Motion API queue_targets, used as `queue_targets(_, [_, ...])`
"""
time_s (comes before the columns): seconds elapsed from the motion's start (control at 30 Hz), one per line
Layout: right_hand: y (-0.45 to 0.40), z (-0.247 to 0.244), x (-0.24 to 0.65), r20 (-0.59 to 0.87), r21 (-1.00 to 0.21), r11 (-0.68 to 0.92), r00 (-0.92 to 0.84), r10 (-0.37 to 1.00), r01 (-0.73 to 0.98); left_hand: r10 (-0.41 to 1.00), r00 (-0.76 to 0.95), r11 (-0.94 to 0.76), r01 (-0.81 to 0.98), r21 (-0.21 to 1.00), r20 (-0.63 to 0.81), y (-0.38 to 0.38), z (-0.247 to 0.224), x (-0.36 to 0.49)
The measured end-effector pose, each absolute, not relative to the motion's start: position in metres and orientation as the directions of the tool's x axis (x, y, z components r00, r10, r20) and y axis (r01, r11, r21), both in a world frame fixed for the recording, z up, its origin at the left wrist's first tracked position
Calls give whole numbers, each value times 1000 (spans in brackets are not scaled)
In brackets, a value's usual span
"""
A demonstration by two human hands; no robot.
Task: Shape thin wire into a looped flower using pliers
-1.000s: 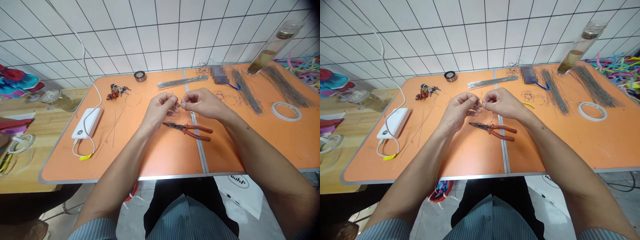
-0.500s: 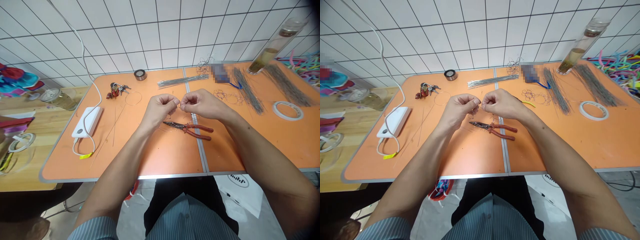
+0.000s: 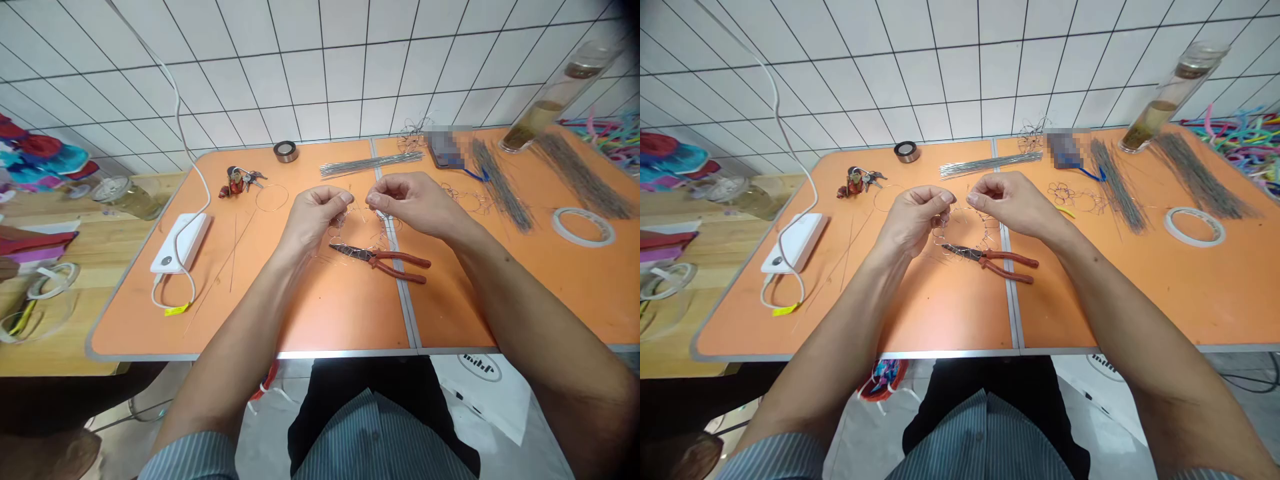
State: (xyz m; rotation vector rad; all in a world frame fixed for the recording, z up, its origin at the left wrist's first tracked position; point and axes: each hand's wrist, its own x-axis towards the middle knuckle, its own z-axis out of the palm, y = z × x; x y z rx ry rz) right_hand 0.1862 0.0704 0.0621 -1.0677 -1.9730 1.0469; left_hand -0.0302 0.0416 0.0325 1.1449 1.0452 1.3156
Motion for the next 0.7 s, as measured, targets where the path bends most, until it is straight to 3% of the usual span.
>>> queue_targets(0.7, [80,59,194,238,-927,319,-349,906,195,1000,-2,23,-286,958,-25,44,37,-32])
